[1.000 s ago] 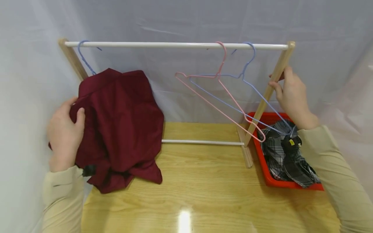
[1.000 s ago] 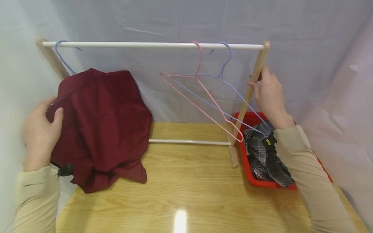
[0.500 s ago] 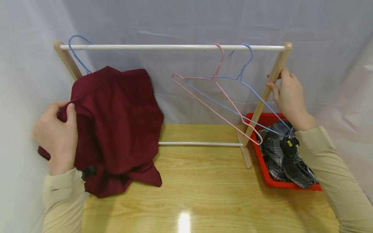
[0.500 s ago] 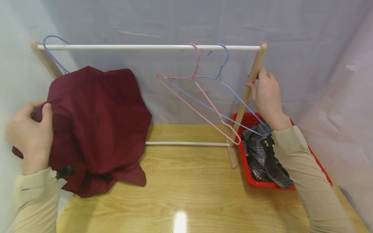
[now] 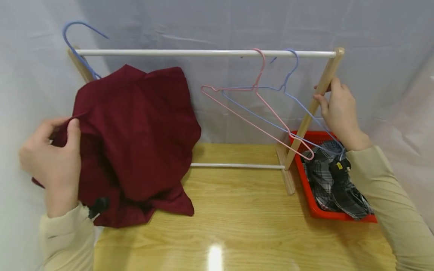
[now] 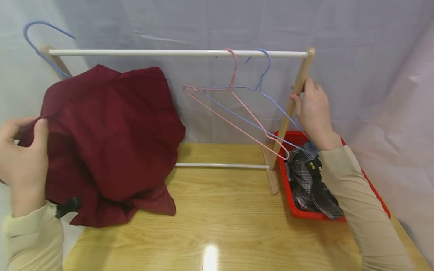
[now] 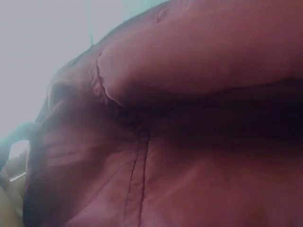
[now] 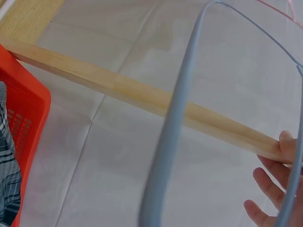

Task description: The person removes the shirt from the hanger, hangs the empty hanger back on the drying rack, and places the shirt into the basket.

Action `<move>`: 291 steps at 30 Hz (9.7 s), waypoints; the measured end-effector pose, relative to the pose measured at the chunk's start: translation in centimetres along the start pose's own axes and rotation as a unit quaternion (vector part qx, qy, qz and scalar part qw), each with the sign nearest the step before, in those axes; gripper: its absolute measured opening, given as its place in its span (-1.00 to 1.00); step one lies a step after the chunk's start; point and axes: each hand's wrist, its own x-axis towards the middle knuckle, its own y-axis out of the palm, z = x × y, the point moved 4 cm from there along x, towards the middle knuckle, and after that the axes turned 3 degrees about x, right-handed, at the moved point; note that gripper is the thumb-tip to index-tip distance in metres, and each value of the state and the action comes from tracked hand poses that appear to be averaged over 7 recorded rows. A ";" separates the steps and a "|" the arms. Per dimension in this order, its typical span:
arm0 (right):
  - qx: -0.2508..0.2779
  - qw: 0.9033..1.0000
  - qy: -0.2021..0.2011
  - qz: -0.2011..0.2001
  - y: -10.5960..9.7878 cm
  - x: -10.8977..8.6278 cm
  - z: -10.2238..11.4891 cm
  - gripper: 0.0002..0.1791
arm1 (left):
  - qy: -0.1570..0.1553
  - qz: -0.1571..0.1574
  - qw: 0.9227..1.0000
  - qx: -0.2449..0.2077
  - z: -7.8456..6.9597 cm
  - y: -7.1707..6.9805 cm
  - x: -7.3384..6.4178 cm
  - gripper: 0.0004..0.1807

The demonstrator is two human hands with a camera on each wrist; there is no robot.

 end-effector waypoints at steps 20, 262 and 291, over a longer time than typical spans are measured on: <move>0.011 1.000 0.004 -0.001 0.3 0.2 -0.2 -0.64 | 0.034 0.044 0.994 -0.089 0.2 1.3 -4.2 -0.65; 0.499 0.781 0.209 0.311 10.9 -15.5 6.4 -0.66 | -0.011 0.201 0.949 -0.243 -4.0 12.0 -13.9 -0.43; 0.806 0.457 0.221 0.304 14.3 -16.8 7.5 -0.56 | -0.131 0.180 0.930 -0.291 -3.5 11.5 -14.0 -0.48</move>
